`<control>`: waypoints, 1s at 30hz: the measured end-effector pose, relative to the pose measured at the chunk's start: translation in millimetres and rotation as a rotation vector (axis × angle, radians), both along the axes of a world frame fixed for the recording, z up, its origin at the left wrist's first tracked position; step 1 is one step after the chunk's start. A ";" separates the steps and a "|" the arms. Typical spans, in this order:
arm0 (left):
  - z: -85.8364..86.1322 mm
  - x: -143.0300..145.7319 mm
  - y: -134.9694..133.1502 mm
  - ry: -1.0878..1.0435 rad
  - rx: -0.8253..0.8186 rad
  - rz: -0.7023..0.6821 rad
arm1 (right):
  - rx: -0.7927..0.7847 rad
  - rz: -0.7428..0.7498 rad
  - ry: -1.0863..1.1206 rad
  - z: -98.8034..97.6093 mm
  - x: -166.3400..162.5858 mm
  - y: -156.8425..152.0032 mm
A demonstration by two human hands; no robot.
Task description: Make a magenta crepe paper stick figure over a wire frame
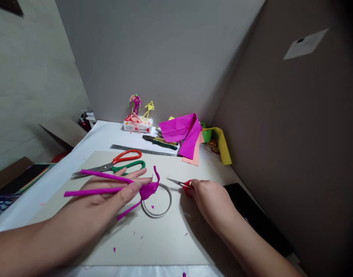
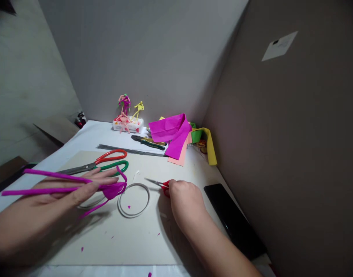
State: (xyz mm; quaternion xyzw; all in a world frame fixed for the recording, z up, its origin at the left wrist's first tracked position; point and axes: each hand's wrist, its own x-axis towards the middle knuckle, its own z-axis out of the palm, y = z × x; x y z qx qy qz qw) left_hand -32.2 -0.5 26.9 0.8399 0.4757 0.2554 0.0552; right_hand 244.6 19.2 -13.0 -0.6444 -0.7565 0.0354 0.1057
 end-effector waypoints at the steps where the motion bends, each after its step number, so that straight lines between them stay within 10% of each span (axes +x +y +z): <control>1: -2.1 0.5 -1.2 0.056 0.034 -0.030 | 0.004 -0.005 0.014 1.3 0.0 0.7; 5: -5.0 11.2 -5.8 0.064 0.058 0.038 | -0.013 0.050 0.194 7.9 -9.5 -3.9; 10: -7.2 26.8 -10.7 0.105 0.257 -0.226 | -0.699 0.156 1.288 11.1 -29.3 -18.5; 15: -24.7 33.6 -16.2 0.081 0.526 -0.290 | -0.881 0.078 1.546 8.3 -31.6 -20.4; 30: -22.5 27.2 -0.6 0.074 0.648 -0.292 | -0.434 0.113 1.393 10.2 -35.0 -20.7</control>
